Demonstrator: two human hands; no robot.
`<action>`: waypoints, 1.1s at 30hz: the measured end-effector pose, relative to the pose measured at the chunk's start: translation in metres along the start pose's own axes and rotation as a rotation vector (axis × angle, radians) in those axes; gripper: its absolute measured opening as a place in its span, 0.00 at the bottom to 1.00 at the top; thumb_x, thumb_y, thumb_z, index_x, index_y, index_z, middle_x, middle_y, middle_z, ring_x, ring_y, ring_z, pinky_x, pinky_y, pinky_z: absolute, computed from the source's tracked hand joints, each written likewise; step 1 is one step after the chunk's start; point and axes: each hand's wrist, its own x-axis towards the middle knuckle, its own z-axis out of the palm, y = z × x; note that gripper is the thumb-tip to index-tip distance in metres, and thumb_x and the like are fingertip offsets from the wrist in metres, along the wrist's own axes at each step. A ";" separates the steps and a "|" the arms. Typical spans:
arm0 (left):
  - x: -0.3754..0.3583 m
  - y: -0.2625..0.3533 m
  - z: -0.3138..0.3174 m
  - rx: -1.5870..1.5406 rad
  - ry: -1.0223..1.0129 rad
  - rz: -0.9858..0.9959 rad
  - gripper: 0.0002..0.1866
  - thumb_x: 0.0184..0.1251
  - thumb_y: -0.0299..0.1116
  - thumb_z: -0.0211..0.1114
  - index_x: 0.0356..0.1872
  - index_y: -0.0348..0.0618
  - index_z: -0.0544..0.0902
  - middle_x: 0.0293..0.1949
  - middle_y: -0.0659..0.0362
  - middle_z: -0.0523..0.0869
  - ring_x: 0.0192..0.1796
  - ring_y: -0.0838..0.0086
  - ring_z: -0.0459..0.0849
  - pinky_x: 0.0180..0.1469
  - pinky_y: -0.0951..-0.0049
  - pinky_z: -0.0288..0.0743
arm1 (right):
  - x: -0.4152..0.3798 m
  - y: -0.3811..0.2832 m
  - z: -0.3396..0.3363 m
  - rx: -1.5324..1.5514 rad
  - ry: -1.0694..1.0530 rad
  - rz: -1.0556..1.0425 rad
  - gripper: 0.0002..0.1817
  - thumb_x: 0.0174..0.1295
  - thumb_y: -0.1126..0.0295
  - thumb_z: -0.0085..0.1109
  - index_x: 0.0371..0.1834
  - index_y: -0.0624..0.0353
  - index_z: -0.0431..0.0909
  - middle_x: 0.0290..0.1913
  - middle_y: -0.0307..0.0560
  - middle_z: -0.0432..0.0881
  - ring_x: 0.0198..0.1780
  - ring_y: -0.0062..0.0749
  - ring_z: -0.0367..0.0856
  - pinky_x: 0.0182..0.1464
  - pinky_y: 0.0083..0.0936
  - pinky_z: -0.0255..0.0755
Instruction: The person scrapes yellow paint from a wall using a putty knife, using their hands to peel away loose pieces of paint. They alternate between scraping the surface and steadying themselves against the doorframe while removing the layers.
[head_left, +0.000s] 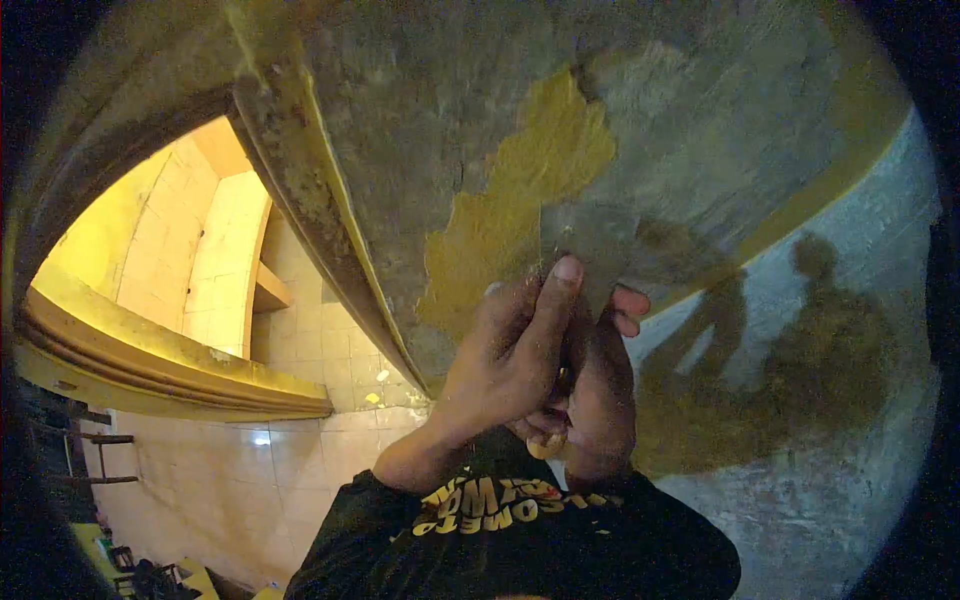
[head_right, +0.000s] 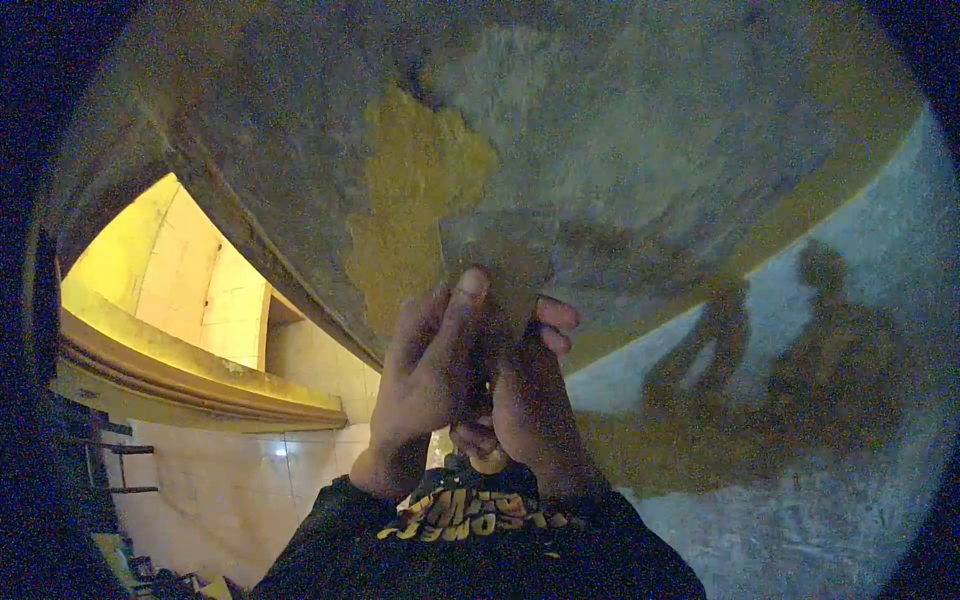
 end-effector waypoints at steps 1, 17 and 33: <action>-0.003 0.003 -0.001 0.023 -0.025 -0.064 0.24 0.74 0.46 0.42 0.40 0.34 0.80 0.27 0.59 0.83 0.23 0.82 0.75 0.26 0.80 0.70 | -0.004 -0.001 0.000 0.003 -0.019 0.016 0.25 0.66 0.43 0.38 0.32 0.57 0.64 0.14 0.39 0.63 0.07 0.23 0.59 0.08 0.23 0.55; 0.007 0.034 0.011 -0.073 -0.080 -0.165 0.29 0.73 0.51 0.37 0.46 0.36 0.79 0.32 0.57 0.84 0.26 0.81 0.77 0.29 0.81 0.71 | -0.017 -0.007 -0.003 -0.094 0.100 0.052 0.18 0.68 0.48 0.38 0.37 0.52 0.63 0.19 0.40 0.65 0.11 0.21 0.58 0.12 0.20 0.56; 0.017 0.010 0.020 -0.150 -0.063 -0.011 0.28 0.73 0.52 0.37 0.48 0.38 0.77 0.32 0.57 0.84 0.27 0.80 0.80 0.23 0.83 0.71 | -0.014 -0.014 -0.031 -0.144 -0.099 -0.066 0.16 0.66 0.52 0.46 0.48 0.50 0.63 0.24 0.40 0.71 0.16 0.19 0.65 0.15 0.18 0.60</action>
